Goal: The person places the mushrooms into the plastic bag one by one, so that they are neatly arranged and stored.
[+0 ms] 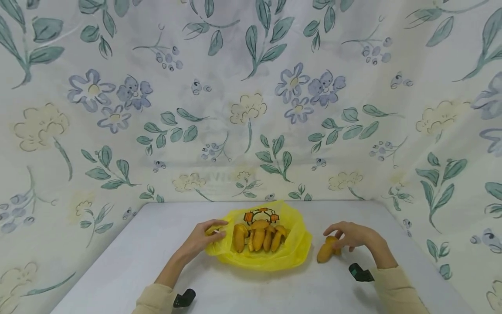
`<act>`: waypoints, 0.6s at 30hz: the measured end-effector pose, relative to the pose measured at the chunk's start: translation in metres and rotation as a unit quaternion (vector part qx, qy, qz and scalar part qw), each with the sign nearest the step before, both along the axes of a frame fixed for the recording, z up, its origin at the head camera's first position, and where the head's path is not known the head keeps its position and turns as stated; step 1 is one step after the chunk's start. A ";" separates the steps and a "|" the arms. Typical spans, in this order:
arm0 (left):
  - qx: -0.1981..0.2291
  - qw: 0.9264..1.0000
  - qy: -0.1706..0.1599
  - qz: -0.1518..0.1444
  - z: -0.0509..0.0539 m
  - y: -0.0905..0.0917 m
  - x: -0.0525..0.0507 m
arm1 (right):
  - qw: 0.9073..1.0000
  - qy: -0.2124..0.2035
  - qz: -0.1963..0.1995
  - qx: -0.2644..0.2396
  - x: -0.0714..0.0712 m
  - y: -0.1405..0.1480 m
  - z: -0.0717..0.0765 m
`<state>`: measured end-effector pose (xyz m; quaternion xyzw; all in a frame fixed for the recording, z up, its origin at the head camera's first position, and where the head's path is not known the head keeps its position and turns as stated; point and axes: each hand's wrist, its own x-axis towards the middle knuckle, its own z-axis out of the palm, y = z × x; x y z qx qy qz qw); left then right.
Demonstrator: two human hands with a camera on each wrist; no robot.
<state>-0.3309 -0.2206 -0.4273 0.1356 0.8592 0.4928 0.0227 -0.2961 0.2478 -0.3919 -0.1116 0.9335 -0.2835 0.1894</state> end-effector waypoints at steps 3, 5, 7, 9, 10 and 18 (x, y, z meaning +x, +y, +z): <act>0.003 1.000 0.001 0.001 -0.004 -0.001 0.002 | 1.000 -0.004 0.001 0.000 0.001 -0.001 -0.001; 0.002 1.000 0.002 -0.001 -0.006 -0.002 0.002 | 1.000 -0.003 0.002 0.001 0.001 -0.002 -0.002; 0.001 1.000 0.003 -0.004 -0.007 -0.003 0.001 | 1.000 -0.001 0.005 0.005 0.001 -0.002 -0.002; -0.002 1.000 0.004 -0.007 -0.007 -0.004 0.000 | 1.000 0.003 0.004 0.008 0.001 -0.003 -0.001; -0.002 1.000 0.004 -0.008 -0.007 -0.004 -0.001 | 1.000 0.005 0.005 0.011 0.001 -0.003 -0.001; -0.006 1.000 0.010 -0.009 -0.004 -0.003 -0.002 | 1.000 0.006 -0.007 0.008 0.003 -0.003 -0.002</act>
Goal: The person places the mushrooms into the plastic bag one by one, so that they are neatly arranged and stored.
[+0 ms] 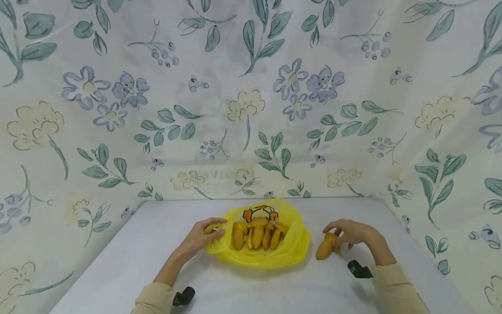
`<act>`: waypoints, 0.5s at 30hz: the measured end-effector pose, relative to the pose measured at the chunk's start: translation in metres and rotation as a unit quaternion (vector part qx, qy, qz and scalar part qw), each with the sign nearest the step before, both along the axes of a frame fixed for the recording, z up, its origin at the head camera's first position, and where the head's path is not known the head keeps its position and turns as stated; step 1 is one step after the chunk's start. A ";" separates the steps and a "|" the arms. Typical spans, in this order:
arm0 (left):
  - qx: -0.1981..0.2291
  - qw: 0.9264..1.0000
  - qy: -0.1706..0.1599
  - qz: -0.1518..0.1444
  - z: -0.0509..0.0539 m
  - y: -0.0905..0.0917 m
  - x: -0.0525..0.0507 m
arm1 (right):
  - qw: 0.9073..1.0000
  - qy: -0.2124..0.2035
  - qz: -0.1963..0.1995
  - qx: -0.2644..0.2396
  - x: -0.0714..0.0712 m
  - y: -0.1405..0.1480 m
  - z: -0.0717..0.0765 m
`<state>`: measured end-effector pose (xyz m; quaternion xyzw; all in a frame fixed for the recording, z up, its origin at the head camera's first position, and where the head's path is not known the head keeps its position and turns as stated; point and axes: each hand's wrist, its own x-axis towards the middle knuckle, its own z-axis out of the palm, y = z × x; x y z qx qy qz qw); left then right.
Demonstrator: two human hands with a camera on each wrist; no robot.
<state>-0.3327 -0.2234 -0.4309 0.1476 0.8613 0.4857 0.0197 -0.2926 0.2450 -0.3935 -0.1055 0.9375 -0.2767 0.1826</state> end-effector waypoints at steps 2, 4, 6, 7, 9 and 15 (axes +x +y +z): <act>0.005 1.000 -0.004 0.003 0.000 0.000 0.001 | 1.000 -0.001 -0.001 -0.001 0.000 0.000 -0.001; 0.010 1.000 -0.010 0.003 -0.001 0.000 0.001 | 1.000 -0.004 0.002 -0.003 0.000 0.001 -0.002; 0.012 1.000 -0.015 0.000 -0.002 0.000 0.003 | 1.000 -0.009 0.002 -0.003 0.001 0.001 -0.002; 0.011 1.000 -0.016 -0.002 -0.003 0.000 0.003 | 1.000 -0.010 0.005 -0.003 0.001 0.001 -0.002; 0.013 1.000 -0.016 -0.004 -0.003 0.000 0.004 | 1.000 -0.011 0.007 -0.004 0.001 0.001 -0.002; 0.013 1.000 -0.004 -0.005 0.000 0.000 0.001 | 1.000 -0.008 0.006 -0.002 0.001 0.001 0.004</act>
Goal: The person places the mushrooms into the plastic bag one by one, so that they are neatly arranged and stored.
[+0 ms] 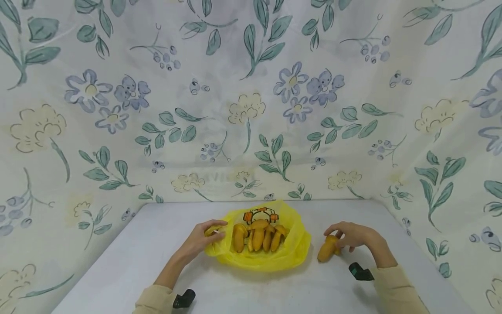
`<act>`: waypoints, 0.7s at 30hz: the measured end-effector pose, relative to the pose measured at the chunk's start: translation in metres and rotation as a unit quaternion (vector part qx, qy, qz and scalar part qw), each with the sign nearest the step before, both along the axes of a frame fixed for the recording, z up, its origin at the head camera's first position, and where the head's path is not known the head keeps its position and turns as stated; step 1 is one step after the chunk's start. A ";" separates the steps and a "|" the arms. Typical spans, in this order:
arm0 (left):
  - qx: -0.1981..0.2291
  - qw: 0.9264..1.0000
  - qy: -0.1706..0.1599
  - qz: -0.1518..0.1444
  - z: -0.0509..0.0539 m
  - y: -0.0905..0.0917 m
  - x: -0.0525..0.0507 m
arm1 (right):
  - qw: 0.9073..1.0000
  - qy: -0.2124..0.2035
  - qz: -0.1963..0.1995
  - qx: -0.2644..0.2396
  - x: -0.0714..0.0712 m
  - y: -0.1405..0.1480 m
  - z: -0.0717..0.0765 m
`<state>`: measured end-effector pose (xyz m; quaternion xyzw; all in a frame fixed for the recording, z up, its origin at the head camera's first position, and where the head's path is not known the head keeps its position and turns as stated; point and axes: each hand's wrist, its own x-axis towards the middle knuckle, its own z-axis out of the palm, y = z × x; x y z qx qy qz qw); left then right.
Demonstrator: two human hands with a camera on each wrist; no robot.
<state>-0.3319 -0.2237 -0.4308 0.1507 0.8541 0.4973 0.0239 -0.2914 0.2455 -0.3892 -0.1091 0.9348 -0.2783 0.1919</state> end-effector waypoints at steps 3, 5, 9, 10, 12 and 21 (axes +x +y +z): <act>-0.002 1.000 0.001 0.000 0.002 -0.001 -0.001 | 1.000 -0.001 0.002 0.001 -0.001 0.000 0.002; -0.004 1.000 0.003 0.001 0.003 -0.001 -0.002 | 1.000 -0.001 0.002 0.002 -0.003 0.001 0.003; -0.002 1.000 0.005 0.003 0.006 -0.001 -0.003 | 1.000 0.000 -0.004 0.003 -0.005 0.005 0.004; -0.001 1.000 0.004 0.003 0.007 -0.001 -0.003 | 1.000 0.000 -0.006 0.003 -0.005 0.005 0.004; 0.001 1.000 0.003 0.005 0.007 -0.001 -0.002 | 1.000 0.000 -0.006 0.002 -0.006 0.006 0.003; 0.002 1.000 -0.004 0.005 0.000 -0.002 -0.002 | 1.000 -0.013 -0.007 -0.003 -0.004 0.007 -0.003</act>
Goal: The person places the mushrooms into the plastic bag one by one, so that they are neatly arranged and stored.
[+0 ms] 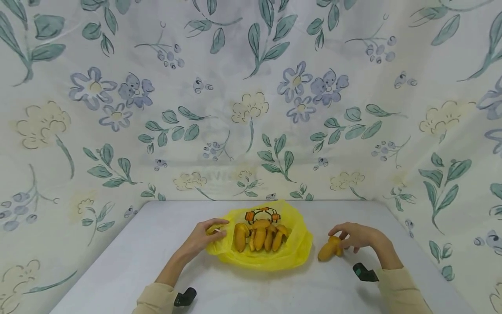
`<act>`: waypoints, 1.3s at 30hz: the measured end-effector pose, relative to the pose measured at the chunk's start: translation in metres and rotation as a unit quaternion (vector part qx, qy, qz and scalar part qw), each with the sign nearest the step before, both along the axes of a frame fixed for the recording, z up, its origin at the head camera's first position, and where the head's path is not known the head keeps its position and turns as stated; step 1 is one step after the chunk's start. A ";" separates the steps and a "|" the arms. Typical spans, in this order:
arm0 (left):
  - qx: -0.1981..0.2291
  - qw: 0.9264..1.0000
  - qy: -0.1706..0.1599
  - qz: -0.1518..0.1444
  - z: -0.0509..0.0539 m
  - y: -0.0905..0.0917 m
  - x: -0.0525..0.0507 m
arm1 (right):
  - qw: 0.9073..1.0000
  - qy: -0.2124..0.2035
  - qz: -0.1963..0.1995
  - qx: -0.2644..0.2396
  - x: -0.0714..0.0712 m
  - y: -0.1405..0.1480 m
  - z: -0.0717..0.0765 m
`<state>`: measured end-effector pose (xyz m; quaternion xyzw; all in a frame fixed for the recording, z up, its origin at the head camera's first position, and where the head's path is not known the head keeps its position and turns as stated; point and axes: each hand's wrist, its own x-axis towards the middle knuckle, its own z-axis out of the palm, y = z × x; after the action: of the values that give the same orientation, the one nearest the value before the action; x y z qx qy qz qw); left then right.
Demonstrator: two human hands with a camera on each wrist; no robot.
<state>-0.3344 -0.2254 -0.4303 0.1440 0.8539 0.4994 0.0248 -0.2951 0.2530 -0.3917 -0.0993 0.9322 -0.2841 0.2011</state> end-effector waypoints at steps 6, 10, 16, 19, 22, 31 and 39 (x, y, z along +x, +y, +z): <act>0.007 1.000 -0.001 -0.005 -0.002 0.000 0.000 | 1.000 -0.004 0.002 -0.006 0.000 -0.001 -0.002; 0.007 1.000 0.003 -0.005 -0.001 0.001 -0.001 | 1.000 -0.001 0.003 -0.013 0.000 -0.001 -0.001; 0.000 1.000 0.005 -0.003 0.001 0.001 -0.002 | 1.000 0.009 0.008 -0.014 -0.001 -0.001 0.001; -0.004 1.000 0.005 0.001 0.004 0.001 -0.002 | 1.000 0.012 0.008 -0.011 -0.003 -0.002 0.003; -0.004 1.000 -0.002 0.007 0.004 0.002 -0.001 | 1.000 0.011 0.001 -0.007 -0.003 -0.002 0.002; -0.002 1.000 0.001 0.005 -0.003 0.001 0.001 | 0.998 0.049 0.013 -0.023 -0.002 -0.003 0.001; -0.007 1.000 0.001 -0.002 -0.001 0.002 0.002 | 0.994 0.097 0.027 -0.038 -0.005 0.000 -0.003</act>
<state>-0.3326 -0.2229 -0.4314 0.1464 0.8570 0.4934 0.0255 -0.3000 0.2534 -0.3947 -0.1590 0.9327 -0.3030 0.1137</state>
